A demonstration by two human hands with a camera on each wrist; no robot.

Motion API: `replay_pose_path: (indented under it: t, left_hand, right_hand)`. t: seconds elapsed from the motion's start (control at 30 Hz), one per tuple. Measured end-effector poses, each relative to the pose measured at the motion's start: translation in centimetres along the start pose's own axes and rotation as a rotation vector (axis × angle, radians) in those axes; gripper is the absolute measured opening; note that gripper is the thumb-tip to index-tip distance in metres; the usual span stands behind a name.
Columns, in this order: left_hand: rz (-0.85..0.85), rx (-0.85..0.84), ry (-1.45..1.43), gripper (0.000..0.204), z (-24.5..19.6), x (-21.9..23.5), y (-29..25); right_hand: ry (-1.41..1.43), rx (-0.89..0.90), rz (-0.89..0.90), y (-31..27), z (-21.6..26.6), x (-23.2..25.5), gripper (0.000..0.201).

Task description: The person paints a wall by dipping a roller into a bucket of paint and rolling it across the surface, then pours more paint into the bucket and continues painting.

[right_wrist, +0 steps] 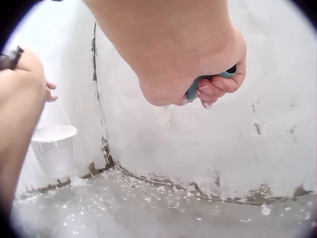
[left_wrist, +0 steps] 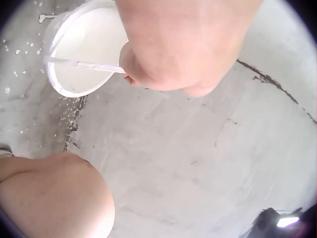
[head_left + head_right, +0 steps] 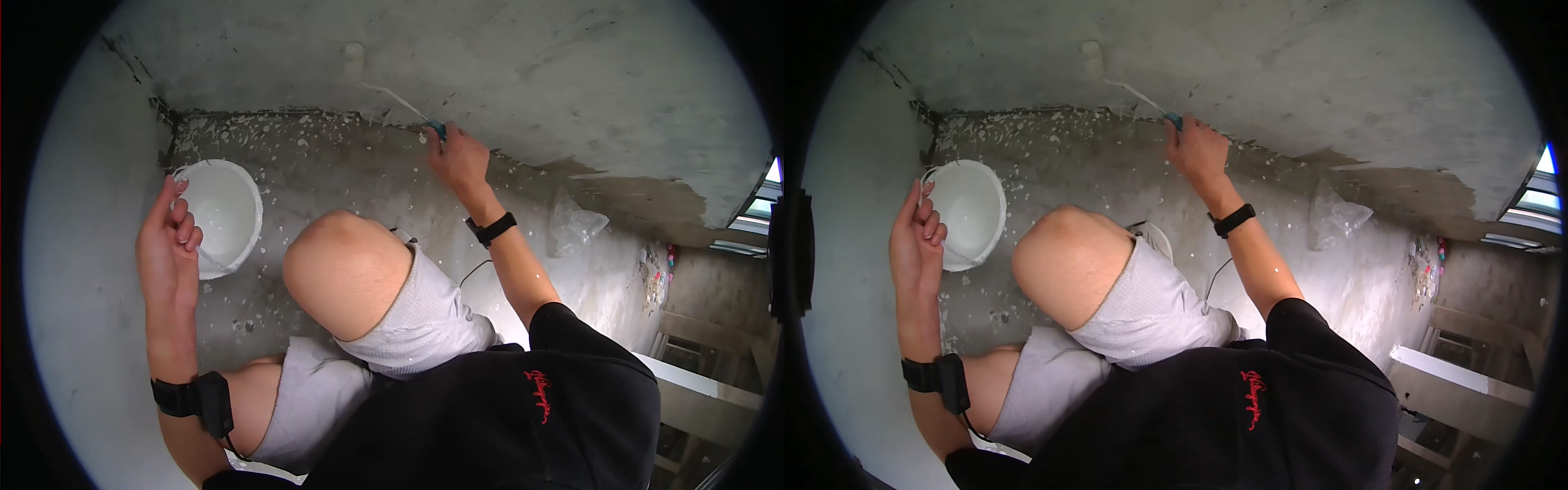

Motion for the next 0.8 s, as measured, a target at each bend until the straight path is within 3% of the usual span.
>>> replay_pose_path:
  t: [0.27, 0.4, 0.5, 0.6, 0.73, 0.8]
  left_hand:
    - [-0.013, 0.002, -0.001, 0.029, -0.1, 0.5, 0.2]
    - [-0.005, 0.010, 0.012, 0.032, 0.3, -0.2, 0.4]
    - [0.028, 0.016, -0.021, 0.031, 0.5, -0.7, 0.6]
    - [0.020, 0.025, 0.006, 0.031, 0.8, -0.8, 0.7]
    - [0.009, 0.028, 0.033, 0.031, 0.7, -1.0, 0.7]
    - [-0.001, 0.029, 0.037, 0.032, 0.7, -1.1, 0.4]
  right_hand:
    - [-0.263, -0.075, 0.006, -4.7, -13.5, 4.4, 0.034]
    - [-0.393, -0.155, -0.001, -6.1, -17.7, 7.4, 0.034]
    - [-0.384, -0.211, -0.004, -7.3, -17.8, 7.7, 0.035]
    - [-0.312, -0.242, 0.017, -8.3, -17.0, 4.9, 0.035]
    - [-0.229, -0.257, 0.034, -7.6, -13.6, 1.6, 0.035]
    - [-0.138, -0.159, 0.016, -6.4, -10.9, 0.6, 0.034]
Point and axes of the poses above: each hand's wrist, its own y-axis towards the middle knuckle, its own x-axis out of the back of the hand, z = x × y, the point moved 8 cm from there along y, towards the middle knuckle, and after that the axes turned 7 degrees about -z, right-handed, at the moved point
